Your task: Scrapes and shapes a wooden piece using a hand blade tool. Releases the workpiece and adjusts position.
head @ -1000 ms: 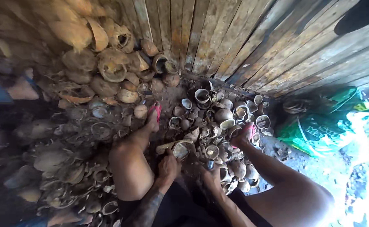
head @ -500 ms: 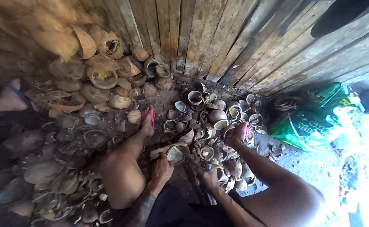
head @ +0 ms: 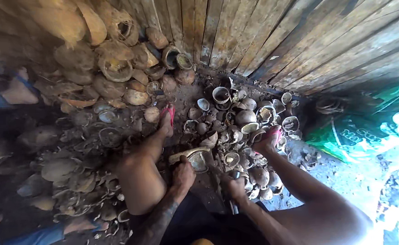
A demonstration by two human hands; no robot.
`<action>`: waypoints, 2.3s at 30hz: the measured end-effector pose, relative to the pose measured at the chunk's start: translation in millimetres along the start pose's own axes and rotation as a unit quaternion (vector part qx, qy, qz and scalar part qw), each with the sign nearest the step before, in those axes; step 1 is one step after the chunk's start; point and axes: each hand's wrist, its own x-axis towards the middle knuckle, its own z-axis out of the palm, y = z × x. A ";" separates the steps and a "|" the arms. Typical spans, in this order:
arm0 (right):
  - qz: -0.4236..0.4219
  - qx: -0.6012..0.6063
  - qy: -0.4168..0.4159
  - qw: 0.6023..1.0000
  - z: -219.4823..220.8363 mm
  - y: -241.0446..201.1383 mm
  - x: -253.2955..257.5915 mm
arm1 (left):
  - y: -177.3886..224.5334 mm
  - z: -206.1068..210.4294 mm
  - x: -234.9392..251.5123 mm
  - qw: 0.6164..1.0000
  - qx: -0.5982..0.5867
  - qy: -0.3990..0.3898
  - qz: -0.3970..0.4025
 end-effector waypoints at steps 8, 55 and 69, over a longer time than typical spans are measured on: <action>0.014 0.009 -0.028 0.999 4.1 -17.5 -15.1 | 0.6 9.8 -6.4 0.998 -0.022 0.054 0.001; -0.077 -0.027 -0.012 0.997 15.0 -16.3 -36.4 | 9.0 4.2 -3.9 0.999 0.003 0.040 -0.036; -0.067 0.061 0.014 0.996 -0.7 26.2 34.0 | 11.8 2.1 -5.0 0.998 -0.021 0.042 -0.037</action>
